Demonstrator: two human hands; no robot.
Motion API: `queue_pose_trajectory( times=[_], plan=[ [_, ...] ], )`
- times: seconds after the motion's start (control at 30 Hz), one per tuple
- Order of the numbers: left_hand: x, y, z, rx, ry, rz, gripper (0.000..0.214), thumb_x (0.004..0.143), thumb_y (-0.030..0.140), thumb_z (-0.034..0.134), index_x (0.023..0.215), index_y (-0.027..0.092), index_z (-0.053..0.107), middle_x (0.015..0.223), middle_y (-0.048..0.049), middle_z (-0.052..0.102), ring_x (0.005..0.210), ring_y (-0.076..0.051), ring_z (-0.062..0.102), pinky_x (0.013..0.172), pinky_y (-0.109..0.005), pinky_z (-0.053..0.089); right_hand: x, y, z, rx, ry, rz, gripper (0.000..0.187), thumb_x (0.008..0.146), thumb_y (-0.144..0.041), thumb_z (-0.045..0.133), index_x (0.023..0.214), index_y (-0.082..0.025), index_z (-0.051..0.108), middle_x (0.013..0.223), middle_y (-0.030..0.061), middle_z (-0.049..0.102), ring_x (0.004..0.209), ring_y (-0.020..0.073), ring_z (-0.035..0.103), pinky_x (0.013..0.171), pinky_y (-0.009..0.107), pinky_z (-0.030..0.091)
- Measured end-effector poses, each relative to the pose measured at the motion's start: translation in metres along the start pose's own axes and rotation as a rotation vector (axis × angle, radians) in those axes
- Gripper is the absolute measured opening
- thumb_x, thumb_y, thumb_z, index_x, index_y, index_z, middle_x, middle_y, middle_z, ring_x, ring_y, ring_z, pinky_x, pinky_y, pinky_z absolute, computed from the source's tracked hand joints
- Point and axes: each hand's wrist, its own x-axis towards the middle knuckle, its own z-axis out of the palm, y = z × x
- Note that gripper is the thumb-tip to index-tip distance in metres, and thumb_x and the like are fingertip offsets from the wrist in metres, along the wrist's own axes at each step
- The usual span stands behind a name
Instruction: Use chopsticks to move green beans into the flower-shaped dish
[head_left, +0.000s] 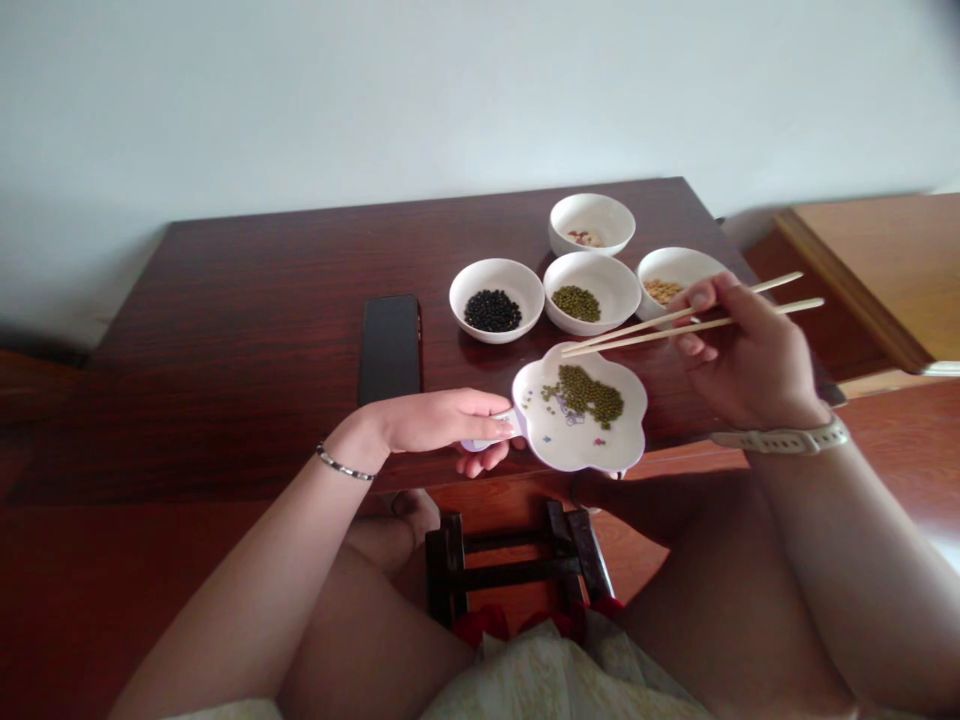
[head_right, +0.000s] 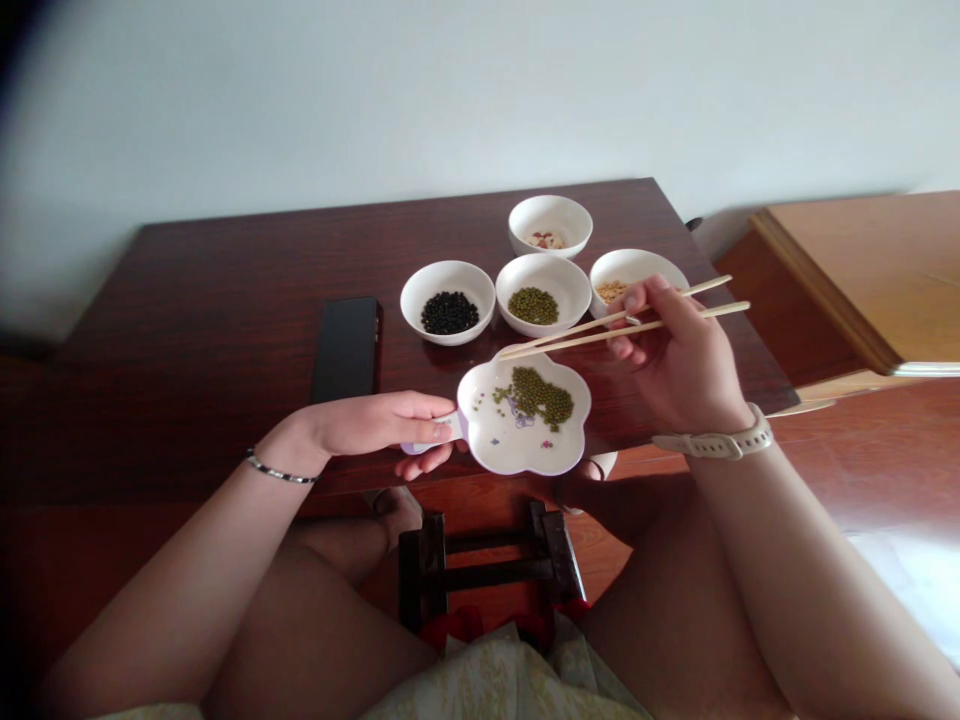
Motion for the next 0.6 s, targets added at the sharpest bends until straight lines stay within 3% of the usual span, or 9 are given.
queue_pose_trajectory(
  times=[0.17,0.27,0.43,0.6],
  plan=[
    [0.0,-0.002,-0.001,-0.014,0.001,-0.007,0.042,0.127,0.054,0.078,0.103,0.022,0.067,0.098,-0.0016,0.076,0.082,-0.017,0.067,0.083,-0.034,0.056,0.009,0.001,-0.014,0.049,0.079,-0.033,0.037,0.101,-0.038,0.106,0.086,-0.025,0.075,0.095,0.0037,0.066,0.071,0.0143,0.058,0.048,0.029,0.036],
    [-0.001,-0.002,-0.001,-0.01,0.007,-0.013,0.042,0.128,0.055,0.077,0.103,0.022,0.068,0.098,-0.0018,0.076,0.083,-0.017,0.067,0.082,-0.034,0.056,0.005,0.001,-0.012,0.025,0.045,-0.012,0.037,0.101,-0.04,0.109,0.087,-0.024,0.078,0.094,0.0023,0.066,0.066,0.0115,0.056,0.05,0.028,0.039],
    [-0.001,-0.002,-0.001,-0.009,0.006,0.005,0.044,0.126,0.057,0.08,0.102,0.022,0.069,0.097,-0.0022,0.076,0.082,-0.018,0.067,0.08,-0.034,0.055,-0.002,0.001,-0.004,-0.053,-0.011,-0.013,0.04,0.107,-0.049,0.104,0.086,-0.025,0.08,0.085,0.0044,0.071,0.063,0.0147,0.06,0.048,0.03,0.037],
    [0.0,0.001,0.004,-0.003,0.023,-0.002,0.041,0.128,0.052,0.076,0.101,0.022,0.067,0.095,-0.001,0.075,0.08,-0.016,0.067,0.08,-0.033,0.057,-0.005,0.0,0.0,-0.058,-0.019,0.01,0.039,0.107,-0.047,0.103,0.084,-0.024,0.081,0.086,0.0059,0.074,0.063,0.0148,0.061,0.048,0.029,0.04]
  ],
)
